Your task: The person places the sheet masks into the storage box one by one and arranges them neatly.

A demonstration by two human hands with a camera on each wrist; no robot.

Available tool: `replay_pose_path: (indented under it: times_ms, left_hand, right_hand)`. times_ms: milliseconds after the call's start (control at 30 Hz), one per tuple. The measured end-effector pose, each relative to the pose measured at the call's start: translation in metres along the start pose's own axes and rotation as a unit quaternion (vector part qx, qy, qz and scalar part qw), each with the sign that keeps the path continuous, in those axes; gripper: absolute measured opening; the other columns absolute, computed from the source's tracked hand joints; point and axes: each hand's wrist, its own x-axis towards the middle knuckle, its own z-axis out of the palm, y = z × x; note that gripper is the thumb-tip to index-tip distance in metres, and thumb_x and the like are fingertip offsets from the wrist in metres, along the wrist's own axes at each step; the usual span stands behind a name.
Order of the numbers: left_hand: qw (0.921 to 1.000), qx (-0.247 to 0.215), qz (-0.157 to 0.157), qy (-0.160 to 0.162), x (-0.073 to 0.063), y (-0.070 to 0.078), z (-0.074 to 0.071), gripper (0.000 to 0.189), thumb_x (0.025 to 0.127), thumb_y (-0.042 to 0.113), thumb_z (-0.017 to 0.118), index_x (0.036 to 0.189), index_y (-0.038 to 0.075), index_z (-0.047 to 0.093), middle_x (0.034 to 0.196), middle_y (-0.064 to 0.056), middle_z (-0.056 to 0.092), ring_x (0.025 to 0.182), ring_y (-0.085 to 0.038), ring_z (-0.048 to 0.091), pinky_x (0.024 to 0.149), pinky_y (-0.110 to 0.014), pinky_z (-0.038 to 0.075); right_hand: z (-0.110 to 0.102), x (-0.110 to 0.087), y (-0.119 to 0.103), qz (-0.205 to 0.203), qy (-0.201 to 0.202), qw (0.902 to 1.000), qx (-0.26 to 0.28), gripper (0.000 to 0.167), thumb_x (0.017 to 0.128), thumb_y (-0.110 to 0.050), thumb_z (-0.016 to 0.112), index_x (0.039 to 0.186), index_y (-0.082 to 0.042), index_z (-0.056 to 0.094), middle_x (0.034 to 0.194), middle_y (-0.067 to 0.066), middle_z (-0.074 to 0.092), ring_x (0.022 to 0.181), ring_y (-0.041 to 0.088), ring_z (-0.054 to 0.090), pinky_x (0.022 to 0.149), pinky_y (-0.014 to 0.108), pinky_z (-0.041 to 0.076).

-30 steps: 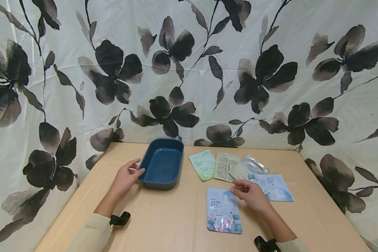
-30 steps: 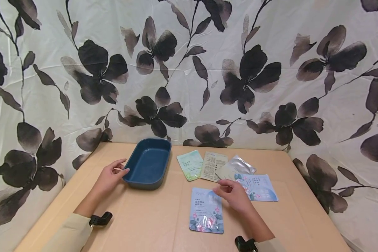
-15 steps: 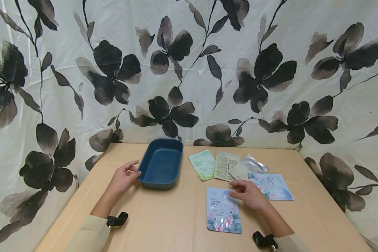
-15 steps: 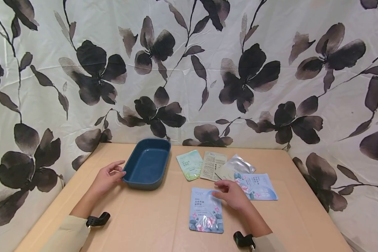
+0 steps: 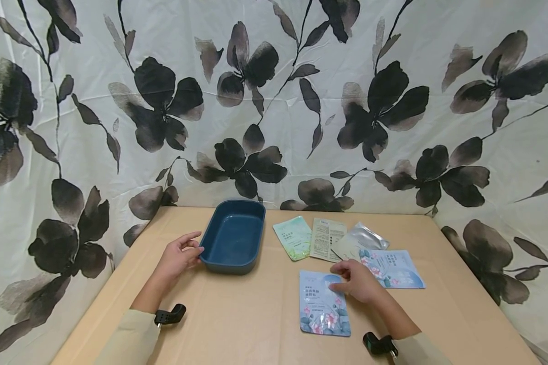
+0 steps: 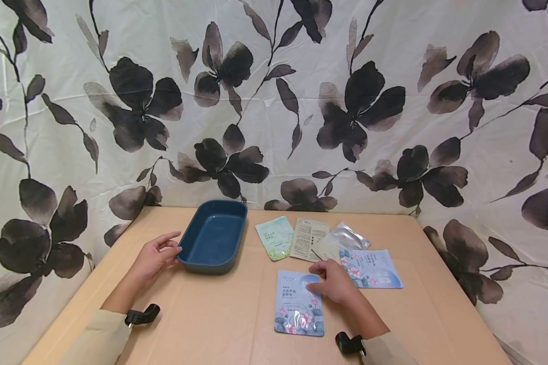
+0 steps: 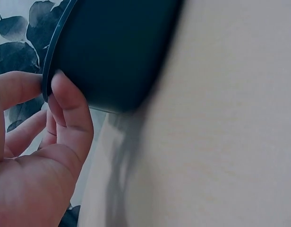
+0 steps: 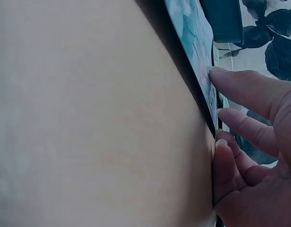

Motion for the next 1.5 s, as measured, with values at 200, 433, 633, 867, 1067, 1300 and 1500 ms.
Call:
replay_pose_path:
  times_ms: [200,433,633,867,1067,1300,1500]
  left_hand:
    - [0.9993,-0.034,-0.009,-0.012,0.0017,-0.0020,-0.0004,0.062,0.097,0.004,0.067,0.153,0.000,0.041,0.101,0.001,0.052,0.072,-0.008,0.061,0.070,-0.024,0.060]
    - [0.9986,-0.051,-0.012,-0.013,0.0021,-0.0041,-0.0016,0.062,0.097,0.005,0.068,0.153,-0.001,0.043,0.100,0.001,0.053,0.073,-0.008,0.061,0.070,-0.024,0.060]
    - [0.9979,-0.061,-0.011,-0.019,0.0024,-0.0059,-0.0028,0.061,0.098,0.006,0.068,0.153,-0.003,0.042,0.098,0.004,0.054,0.075,-0.007,0.061,0.071,-0.023,0.060]
    - [0.9955,-0.091,-0.013,-0.024,0.0010,-0.0061,-0.0023,0.063,0.098,0.005,0.067,0.153,-0.005,0.039,0.094,0.005,0.057,0.076,-0.008,0.062,0.070,-0.022,0.060]
    - [0.9932,-0.112,-0.021,-0.027,0.0025,-0.0074,-0.0024,0.061,0.099,0.004,0.066,0.153,-0.003,0.039,0.091,0.006,0.058,0.072,-0.008,0.063,0.069,-0.023,0.059]
    - [0.9908,-0.130,-0.018,-0.033,0.0034,-0.0076,-0.0024,0.061,0.099,0.004,0.066,0.153,-0.003,0.040,0.092,0.005,0.060,0.071,-0.010,0.063,0.068,-0.024,0.060]
    - [0.9899,-0.134,-0.026,-0.036,0.0035,-0.0083,-0.0020,0.064,0.099,0.005,0.066,0.155,-0.003,0.037,0.092,0.005,0.060,0.071,-0.009,0.063,0.069,-0.023,0.059]
  right_hand:
    - [-0.0009,0.0013,-0.0056,0.014,-0.005,0.9998,-0.010,0.039,0.077,-0.018,0.091,0.111,-0.010,0.075,0.103,0.003,0.064,0.092,0.020,0.052,0.081,0.031,0.046]
    - [-0.0011,0.0021,-0.0075,0.035,-0.016,0.9992,-0.014,0.040,0.076,-0.020,0.091,0.110,-0.011,0.074,0.102,0.004,0.061,0.092,0.021,0.050,0.080,0.032,0.045]
    - [-0.0008,0.0049,-0.0064,0.042,-0.022,0.9987,-0.017,0.039,0.075,-0.021,0.092,0.108,-0.011,0.073,0.099,0.004,0.059,0.090,0.020,0.049,0.075,0.030,0.042]
    - [-0.0004,0.0079,-0.0070,0.054,-0.027,0.9979,-0.021,0.039,0.075,-0.021,0.092,0.106,-0.010,0.070,0.098,0.004,0.060,0.089,0.020,0.049,0.074,0.030,0.042]
    - [0.0007,0.0084,-0.0068,0.059,-0.025,0.9978,-0.019,0.040,0.075,-0.020,0.092,0.103,-0.011,0.067,0.095,0.004,0.057,0.088,0.021,0.050,0.072,0.031,0.042]
    - [-0.0010,0.0074,-0.0074,0.054,-0.026,0.9982,-0.001,0.041,0.075,-0.019,0.092,0.105,-0.008,0.066,0.094,0.004,0.060,0.086,0.020,0.051,0.073,0.031,0.043]
    - [-0.0022,0.0061,-0.0084,0.052,-0.033,0.9981,0.007,0.040,0.077,-0.019,0.091,0.109,-0.010,0.069,0.093,0.004,0.060,0.086,0.019,0.052,0.073,0.030,0.044]
